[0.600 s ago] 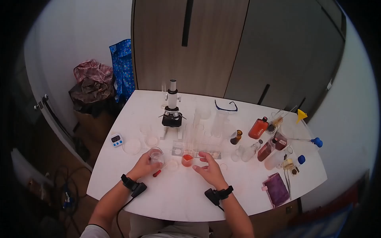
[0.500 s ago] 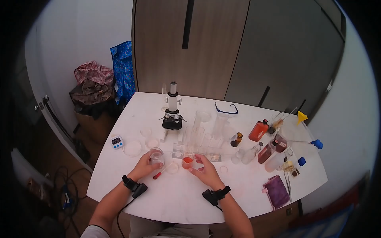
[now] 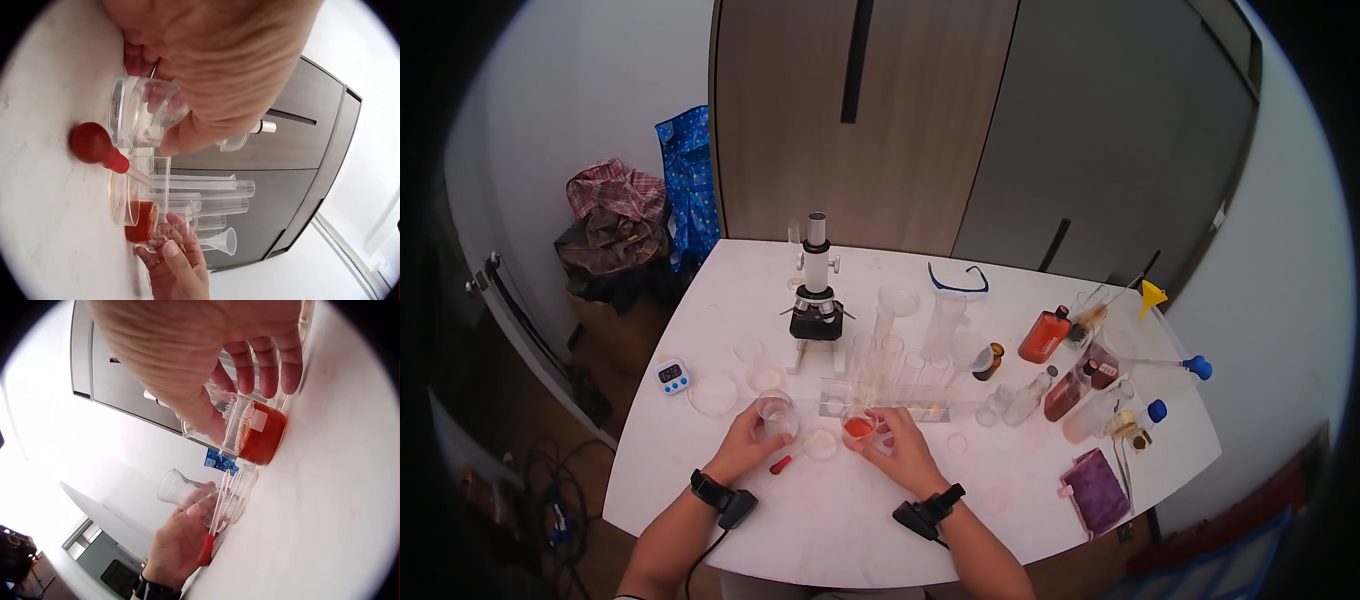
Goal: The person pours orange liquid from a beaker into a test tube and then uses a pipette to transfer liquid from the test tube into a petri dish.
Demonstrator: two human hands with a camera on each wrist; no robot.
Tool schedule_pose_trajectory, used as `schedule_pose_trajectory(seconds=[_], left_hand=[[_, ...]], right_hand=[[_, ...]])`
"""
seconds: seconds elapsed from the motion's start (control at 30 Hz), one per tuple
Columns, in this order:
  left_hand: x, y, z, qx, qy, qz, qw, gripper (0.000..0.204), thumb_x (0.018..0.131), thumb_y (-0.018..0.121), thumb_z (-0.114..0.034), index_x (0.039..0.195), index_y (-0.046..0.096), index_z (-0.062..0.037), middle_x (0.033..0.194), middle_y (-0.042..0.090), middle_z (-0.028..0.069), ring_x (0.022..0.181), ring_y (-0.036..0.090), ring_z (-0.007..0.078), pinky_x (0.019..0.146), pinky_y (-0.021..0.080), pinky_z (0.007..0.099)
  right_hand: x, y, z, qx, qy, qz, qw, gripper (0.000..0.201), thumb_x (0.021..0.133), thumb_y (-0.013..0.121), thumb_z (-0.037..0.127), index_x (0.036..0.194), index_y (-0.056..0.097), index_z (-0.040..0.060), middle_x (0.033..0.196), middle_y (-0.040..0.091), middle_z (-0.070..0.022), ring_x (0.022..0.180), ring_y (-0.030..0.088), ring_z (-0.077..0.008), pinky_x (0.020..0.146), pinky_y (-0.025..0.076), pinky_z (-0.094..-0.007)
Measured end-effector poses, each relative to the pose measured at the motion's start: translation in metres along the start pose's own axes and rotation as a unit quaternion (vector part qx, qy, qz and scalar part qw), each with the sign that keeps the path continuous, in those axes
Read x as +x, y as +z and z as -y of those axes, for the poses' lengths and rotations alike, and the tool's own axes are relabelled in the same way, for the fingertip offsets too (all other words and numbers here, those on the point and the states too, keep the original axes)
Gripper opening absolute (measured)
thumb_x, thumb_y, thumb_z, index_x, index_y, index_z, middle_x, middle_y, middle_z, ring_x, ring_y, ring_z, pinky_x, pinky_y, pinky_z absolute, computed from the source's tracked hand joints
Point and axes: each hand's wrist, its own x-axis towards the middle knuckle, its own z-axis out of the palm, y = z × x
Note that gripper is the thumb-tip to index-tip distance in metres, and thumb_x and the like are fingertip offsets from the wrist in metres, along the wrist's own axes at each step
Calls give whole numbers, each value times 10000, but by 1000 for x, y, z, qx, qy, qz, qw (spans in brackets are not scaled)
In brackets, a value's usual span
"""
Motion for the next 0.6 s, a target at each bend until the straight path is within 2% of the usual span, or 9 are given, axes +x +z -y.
schedule_pose_trajectory(seconds=[0.07,0.13,0.2,0.27,0.33,0.4,0.53,0.6], left_hand=[[-1,1,-5,-5,4,0,1000,576,886,803,-102,1417,586,-48,1348,661,75,1258,609,190,1122,457,352],[0,1,-4,-8,2,-1,1000,562,889,795,-95,1410,588,-47,1346,661,77,1258,608,190,1124,455,353],[1,0,1,25,23,-5,999,577,894,775,-100,1425,559,-28,1324,676,110,1245,622,218,1104,466,362],[-2,1,-14,-7,-19,-3,1000,572,892,778,-110,1417,567,-29,1315,680,109,1236,625,216,1100,467,362],[-4,2,-16,-40,-57,-2,998,567,889,781,-120,1410,575,-31,1307,685,108,1228,628,213,1096,467,361],[-3,2,-11,-17,-1,-8,1000,566,889,785,-131,1406,578,-31,1302,686,106,1227,627,215,1098,467,370],[-1,1,-4,19,18,-9,1000,579,888,785,-116,1419,569,-30,1315,680,107,1241,623,220,1119,459,380],[-1,3,1,6,36,-10,999,572,896,790,-118,1420,570,-47,1362,649,87,1273,591,187,1120,443,349]], right_hand=[[0,0,-2,2,-16,-9,1000,620,895,846,267,1403,562,55,1275,618,-121,1108,652,-221,874,560,-340],[-2,0,8,29,35,4,999,603,869,869,263,1360,585,57,1259,658,-91,1156,645,-188,927,545,-347],[-1,1,11,33,44,14,998,615,866,871,263,1366,579,58,1252,665,-85,1167,644,-192,934,540,-347],[-2,2,12,38,54,28,997,626,862,874,263,1373,574,59,1245,672,-79,1178,642,-195,942,534,-347],[-2,2,13,15,3,35,999,662,869,867,241,1410,540,43,1277,636,-118,1198,633,-250,960,539,-376],[0,1,19,4,-2,34,999,662,867,866,235,1416,545,52,1276,635,-115,1203,630,-252,953,539,-371],[0,0,16,-27,-17,43,999,651,864,862,211,1424,560,72,1274,628,-112,1201,626,-263,939,539,-364],[-1,2,11,-22,-18,35,999,638,864,862,211,1411,565,67,1276,634,-113,1197,630,-263,933,538,-362]])
